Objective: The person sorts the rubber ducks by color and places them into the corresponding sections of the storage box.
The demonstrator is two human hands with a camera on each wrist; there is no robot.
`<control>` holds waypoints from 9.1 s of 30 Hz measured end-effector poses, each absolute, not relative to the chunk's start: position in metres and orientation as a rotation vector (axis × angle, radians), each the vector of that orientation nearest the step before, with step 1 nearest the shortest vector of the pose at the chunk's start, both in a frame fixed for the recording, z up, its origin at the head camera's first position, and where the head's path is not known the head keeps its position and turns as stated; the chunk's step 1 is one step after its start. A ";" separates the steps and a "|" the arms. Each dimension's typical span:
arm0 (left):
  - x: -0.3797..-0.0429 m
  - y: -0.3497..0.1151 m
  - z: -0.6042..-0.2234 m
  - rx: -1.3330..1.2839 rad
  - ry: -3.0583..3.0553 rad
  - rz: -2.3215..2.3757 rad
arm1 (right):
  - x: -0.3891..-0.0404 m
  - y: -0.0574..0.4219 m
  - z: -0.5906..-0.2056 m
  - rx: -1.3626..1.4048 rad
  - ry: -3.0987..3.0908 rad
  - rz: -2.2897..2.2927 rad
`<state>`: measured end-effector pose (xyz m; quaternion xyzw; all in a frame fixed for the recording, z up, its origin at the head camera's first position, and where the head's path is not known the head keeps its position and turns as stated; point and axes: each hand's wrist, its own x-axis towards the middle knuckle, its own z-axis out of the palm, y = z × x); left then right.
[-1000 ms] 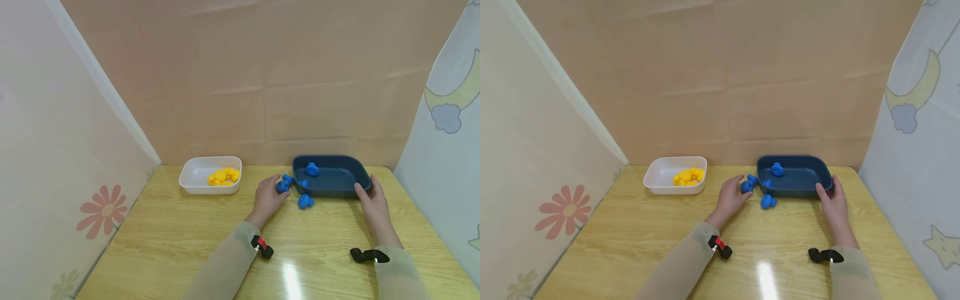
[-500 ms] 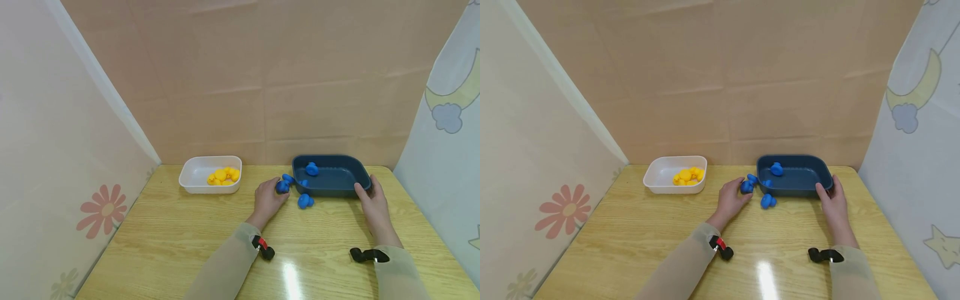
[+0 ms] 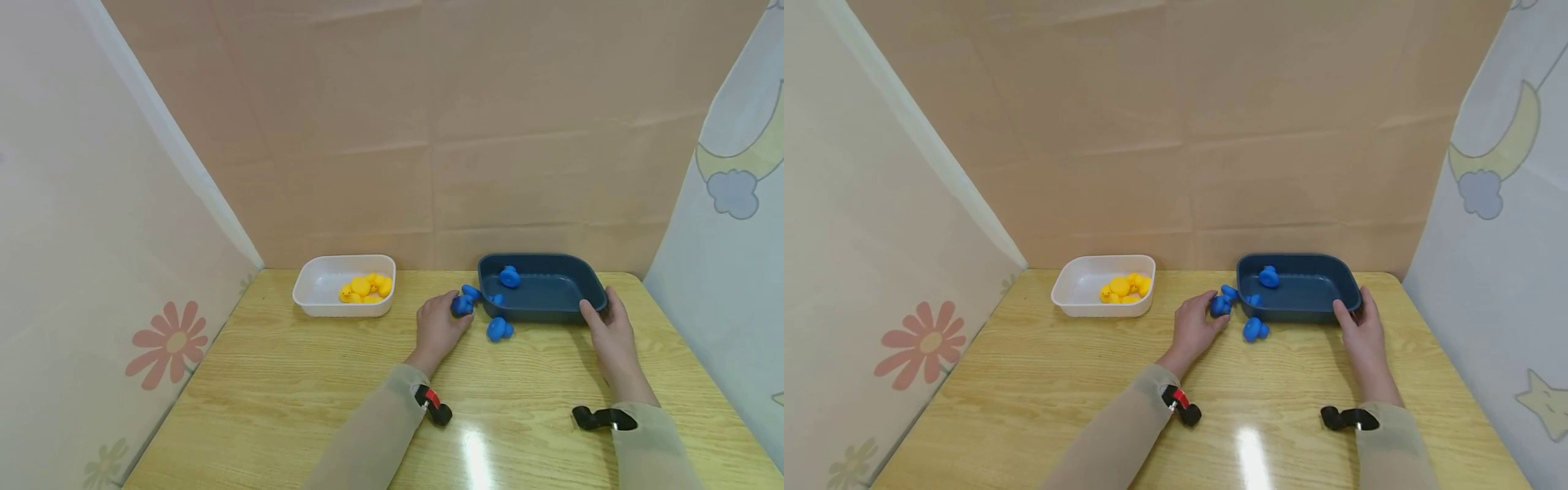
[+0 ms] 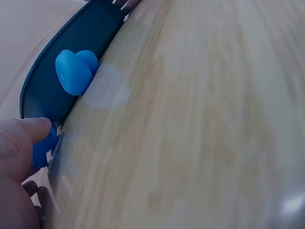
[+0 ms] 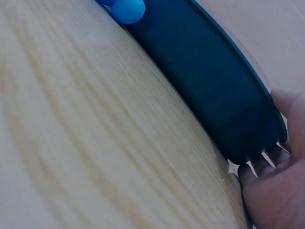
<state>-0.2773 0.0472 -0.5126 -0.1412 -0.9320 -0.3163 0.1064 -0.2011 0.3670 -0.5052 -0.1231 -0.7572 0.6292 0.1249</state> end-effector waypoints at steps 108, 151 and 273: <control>-0.261 0.091 -0.474 -0.596 -2.608 -1.116 | -0.201 0.365 -0.506 -0.383 -2.232 1.817; -0.220 0.078 -0.509 -0.691 -2.692 -1.125 | -0.201 0.368 -0.505 -0.338 -2.218 1.823; -0.289 0.094 -0.447 -0.552 -2.628 -0.939 | -0.202 0.364 -0.507 -0.353 -2.235 1.821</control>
